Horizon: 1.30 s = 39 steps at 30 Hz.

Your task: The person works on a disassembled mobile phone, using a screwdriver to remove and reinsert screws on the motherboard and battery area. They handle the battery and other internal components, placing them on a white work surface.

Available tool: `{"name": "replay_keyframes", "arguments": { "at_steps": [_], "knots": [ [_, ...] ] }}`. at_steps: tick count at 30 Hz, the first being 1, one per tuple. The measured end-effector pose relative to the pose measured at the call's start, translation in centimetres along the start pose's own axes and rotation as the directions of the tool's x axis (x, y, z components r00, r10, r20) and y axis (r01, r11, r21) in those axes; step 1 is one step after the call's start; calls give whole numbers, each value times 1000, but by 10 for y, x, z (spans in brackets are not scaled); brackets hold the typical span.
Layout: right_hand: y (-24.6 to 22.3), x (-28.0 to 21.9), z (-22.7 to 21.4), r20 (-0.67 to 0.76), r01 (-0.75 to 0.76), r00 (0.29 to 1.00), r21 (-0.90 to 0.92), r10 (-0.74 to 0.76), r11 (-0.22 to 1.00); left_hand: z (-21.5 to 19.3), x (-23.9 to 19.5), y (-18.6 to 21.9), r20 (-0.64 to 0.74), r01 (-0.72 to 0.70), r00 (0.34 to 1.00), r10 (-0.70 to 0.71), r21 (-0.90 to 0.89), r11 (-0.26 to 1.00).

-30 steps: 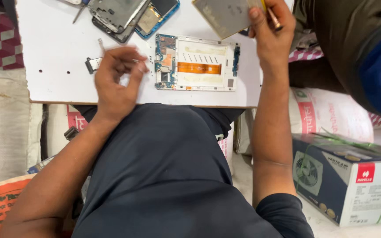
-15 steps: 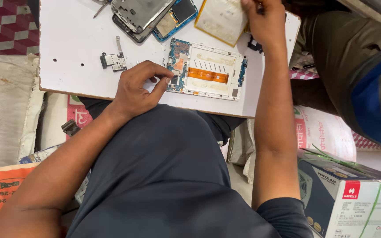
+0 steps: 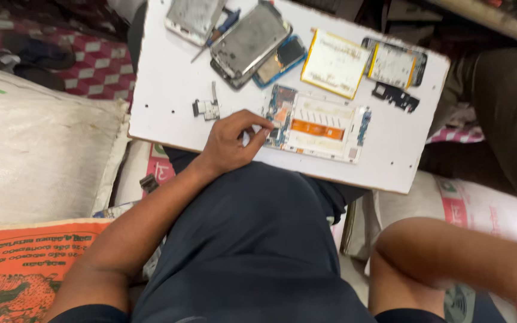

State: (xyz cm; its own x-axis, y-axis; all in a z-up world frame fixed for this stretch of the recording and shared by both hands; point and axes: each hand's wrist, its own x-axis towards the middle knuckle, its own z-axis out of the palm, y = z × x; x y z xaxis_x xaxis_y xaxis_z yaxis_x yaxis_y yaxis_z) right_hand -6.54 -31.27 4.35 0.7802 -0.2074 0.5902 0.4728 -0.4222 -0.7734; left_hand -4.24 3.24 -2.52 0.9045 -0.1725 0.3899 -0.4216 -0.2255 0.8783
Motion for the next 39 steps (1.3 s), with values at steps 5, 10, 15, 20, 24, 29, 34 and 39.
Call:
{"name": "replay_keyframes", "arguments": {
  "at_steps": [5, 10, 15, 20, 24, 29, 34, 39],
  "knots": [
    [19, -1, -21, -149, -18, 989, -44, 11, 999, 0, 2, 5, 19, 36, 999, -36, 9, 999],
    [9, -26, -71, -229, -19, 973, -115, -8, 993, 6, 5, 1, 31, 50, 998, -50, 1, 999],
    [10, -42, -47, -232, -16, 973, -39, 7, 999, -1, 0, 3, 31, 30, 999, -29, -23, 999],
    [2, -71, -37, -265, 15, 964, -44, -26, 999, 3, 6, 4, 7, 40, 999, -40, -7, 999],
    [1, -97, -9, -275, 24, 961, 5, -22, 1000, -4, 5, 11, 16, 32, 999, -31, -53, 998],
    [13, -90, 28, -242, 90, 968, 67, -71, 994, -40, 24, 29, 58, 83, 994, -87, 76, 994],
    [9, -89, 43, -86, 56, 995, -33, -59, 998, -101, 101, -7, -92, -63, 987, 135, 545, 836],
    [18, -72, 61, 50, 99, 994, -94, -94, 991, -94, 135, -40, -16, -1, 1000, 20, 759, 651]
  ]
}}
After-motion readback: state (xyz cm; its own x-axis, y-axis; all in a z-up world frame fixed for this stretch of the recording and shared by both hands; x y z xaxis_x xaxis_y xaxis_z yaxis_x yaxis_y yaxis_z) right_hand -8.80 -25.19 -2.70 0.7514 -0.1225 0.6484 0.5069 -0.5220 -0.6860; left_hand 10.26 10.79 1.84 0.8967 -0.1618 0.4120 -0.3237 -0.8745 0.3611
